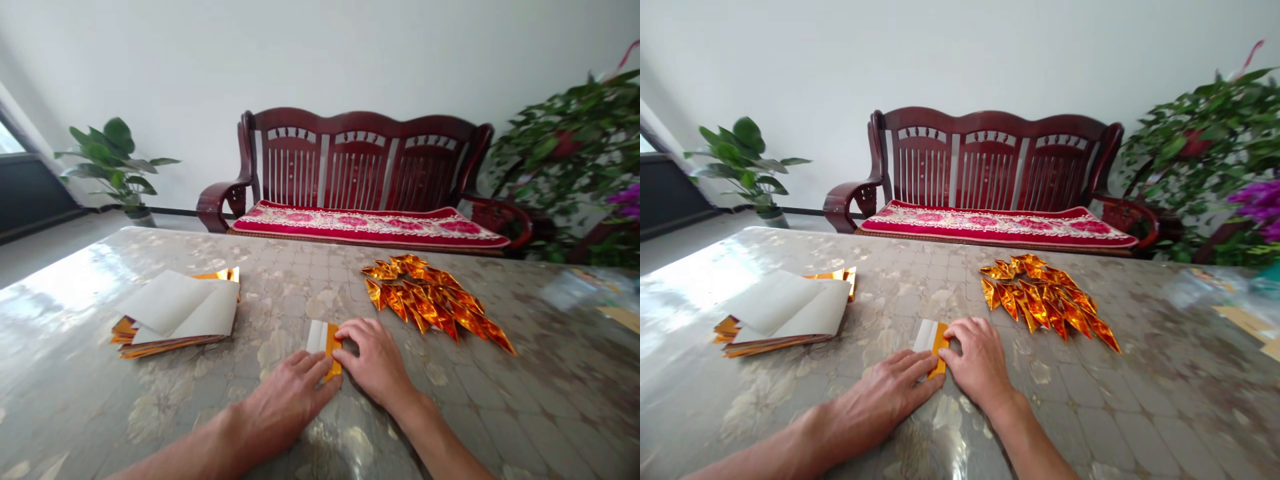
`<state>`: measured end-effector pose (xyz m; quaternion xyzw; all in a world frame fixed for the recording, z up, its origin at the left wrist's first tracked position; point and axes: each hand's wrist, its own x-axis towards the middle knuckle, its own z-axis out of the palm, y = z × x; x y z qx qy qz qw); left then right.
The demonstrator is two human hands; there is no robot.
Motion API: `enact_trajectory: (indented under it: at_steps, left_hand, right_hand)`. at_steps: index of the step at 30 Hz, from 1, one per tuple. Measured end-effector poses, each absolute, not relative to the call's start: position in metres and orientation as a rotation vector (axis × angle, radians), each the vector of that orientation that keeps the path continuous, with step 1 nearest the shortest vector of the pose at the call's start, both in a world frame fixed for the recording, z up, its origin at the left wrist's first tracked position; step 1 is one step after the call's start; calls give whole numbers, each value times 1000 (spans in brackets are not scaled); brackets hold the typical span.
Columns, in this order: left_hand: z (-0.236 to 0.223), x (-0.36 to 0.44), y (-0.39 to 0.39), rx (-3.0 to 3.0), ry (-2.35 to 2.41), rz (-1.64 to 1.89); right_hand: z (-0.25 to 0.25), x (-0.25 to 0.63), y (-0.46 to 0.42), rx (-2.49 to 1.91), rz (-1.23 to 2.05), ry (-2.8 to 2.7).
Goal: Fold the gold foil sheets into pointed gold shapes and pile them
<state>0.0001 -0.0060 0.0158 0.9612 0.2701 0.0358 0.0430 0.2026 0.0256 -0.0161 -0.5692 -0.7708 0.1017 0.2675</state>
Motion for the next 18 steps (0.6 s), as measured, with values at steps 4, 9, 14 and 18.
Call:
enact_trajectory:
  at_steps: [4, 9, 14, 18]
  left_hand:
    - [18, 1, -6, 2941, 833, 98]
    - [16, 2, -7, 2963, 836, 133]
    - [10, 3, -8, 3006, 841, 163]
    - [6, 3, -9, 3009, 856, 160]
  right_hand:
    - [-19, 202, 27, -1601, 261, -2052]
    - [-23, 201, 33, -1657, 255, -2023]
    - [-25, 200, 39, -1695, 237, -1998]
    - [-25, 198, 45, -1731, 216, -1997]
